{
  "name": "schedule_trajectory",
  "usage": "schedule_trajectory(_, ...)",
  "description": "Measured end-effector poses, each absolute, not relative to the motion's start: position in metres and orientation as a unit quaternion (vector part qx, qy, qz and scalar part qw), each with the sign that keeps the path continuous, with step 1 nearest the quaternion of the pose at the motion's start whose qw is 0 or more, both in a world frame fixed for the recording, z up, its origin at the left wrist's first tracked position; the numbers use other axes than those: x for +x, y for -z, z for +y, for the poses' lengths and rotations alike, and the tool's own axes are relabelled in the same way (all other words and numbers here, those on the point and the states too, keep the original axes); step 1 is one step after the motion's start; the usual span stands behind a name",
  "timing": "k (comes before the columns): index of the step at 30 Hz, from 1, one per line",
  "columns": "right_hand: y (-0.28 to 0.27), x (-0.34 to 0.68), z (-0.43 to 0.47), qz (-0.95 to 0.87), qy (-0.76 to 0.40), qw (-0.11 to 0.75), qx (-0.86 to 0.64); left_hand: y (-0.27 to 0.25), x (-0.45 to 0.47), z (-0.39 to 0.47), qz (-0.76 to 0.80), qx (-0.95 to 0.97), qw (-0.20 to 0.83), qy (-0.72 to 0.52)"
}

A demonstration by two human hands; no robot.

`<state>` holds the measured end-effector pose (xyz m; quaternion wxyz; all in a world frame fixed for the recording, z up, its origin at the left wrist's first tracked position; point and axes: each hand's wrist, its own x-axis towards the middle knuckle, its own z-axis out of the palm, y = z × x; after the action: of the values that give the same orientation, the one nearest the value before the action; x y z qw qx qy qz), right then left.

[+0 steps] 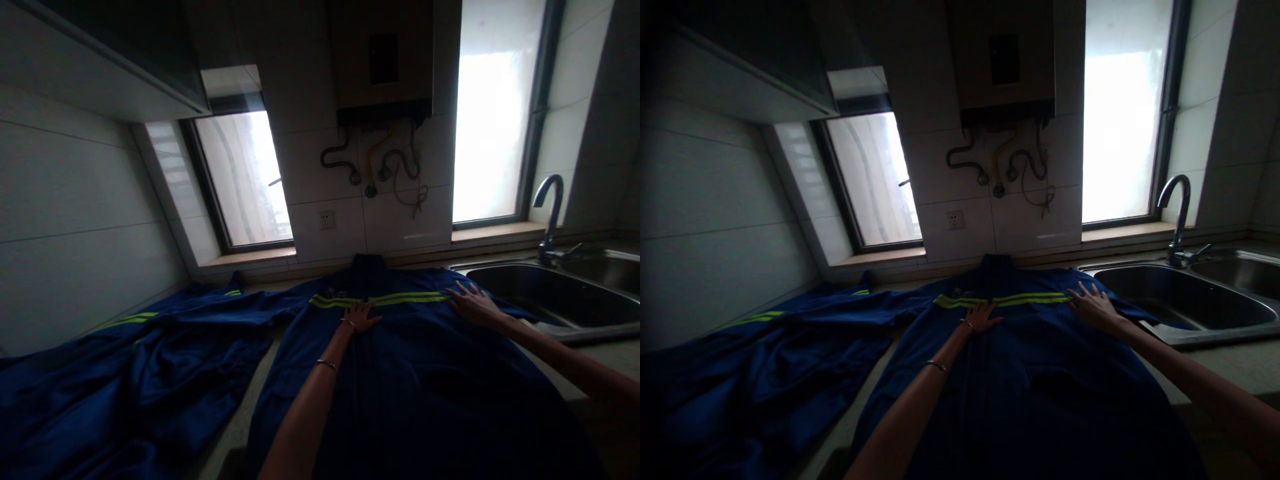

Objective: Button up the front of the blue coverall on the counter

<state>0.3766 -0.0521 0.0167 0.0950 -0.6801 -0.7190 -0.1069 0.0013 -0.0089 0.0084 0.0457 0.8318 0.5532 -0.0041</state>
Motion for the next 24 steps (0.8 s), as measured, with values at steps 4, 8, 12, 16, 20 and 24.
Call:
schedule_trajectory(4,-0.011,0.338,-0.038,-0.736,0.088,0.037,-0.671,-0.004,0.0,-0.004,0.539,0.84,0.05,0.017)
schedule_trajectory(8,-0.003,0.356,0.0,-0.682,-0.018,0.005,-0.731,0.001,-0.001,0.001,0.537,0.843,0.038,0.013)
schedule_trajectory(12,0.006,0.374,0.033,-0.667,-0.073,0.013,-0.741,0.006,-0.002,0.005,0.533,0.846,0.026,0.01)
schedule_trajectory(16,0.009,0.376,0.045,-0.681,-0.073,0.018,-0.728,0.007,-0.001,0.007,0.539,0.842,0.013,0.008)
schedule_trajectory(20,0.009,0.374,0.044,-0.698,-0.033,0.065,-0.713,0.006,-0.001,0.004,0.541,0.841,0.022,0.013)
schedule_trajectory(24,0.009,0.377,0.037,-0.722,0.005,0.135,-0.678,0.003,-0.001,0.002,0.547,0.837,0.028,0.011)
